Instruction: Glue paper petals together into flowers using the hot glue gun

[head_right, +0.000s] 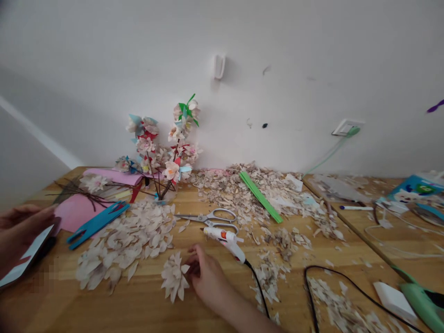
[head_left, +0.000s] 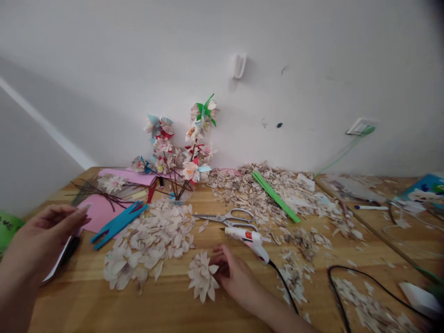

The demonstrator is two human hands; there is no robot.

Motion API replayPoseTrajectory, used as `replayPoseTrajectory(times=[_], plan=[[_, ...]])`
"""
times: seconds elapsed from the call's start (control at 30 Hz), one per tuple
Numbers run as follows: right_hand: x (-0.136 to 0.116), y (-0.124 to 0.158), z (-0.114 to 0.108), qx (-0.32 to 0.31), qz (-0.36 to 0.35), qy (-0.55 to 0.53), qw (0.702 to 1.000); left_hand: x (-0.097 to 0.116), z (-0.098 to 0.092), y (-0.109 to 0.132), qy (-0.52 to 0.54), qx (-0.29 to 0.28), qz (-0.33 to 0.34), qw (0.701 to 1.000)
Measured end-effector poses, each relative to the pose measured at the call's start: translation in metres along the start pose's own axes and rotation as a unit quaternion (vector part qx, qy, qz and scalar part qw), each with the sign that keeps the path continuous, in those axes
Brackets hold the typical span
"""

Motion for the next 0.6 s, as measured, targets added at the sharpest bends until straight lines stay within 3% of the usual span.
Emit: replayPoseTrajectory(times=[0.1, 0.27, 0.43, 0.6], plan=[[-0.006, 0.005, 0.000, -0.045, -0.016, -0.007, 0.999, -0.003, 0.007, 0.011, -0.049, -0.030, -0.022, 0.998], [-0.014, 0.015, -0.003, -0.096, -0.022, 0.023, 0.995, 0.009, 0.009, 0.025, -0.171, -0.006, -0.051, 0.984], [-0.014, 0.023, -0.018, -0.103, -0.017, 0.092, 0.990, 0.013, 0.011, 0.034, -0.177, 0.000, -0.075, 0.981], [-0.026, 0.037, -0.052, -0.104, -0.030, 0.188, 0.976, -0.012, 0.000, 0.030, -0.080, -0.014, -0.099, 0.992]])
Point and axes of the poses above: each hand's wrist, its own y-axis away from the middle knuckle, its own z-axis out of the palm, x = y × z, the point moved 7 cm from there along -y, towards the middle knuckle, and after that the axes turned 4 degrees about z, right-handed, at the moved point
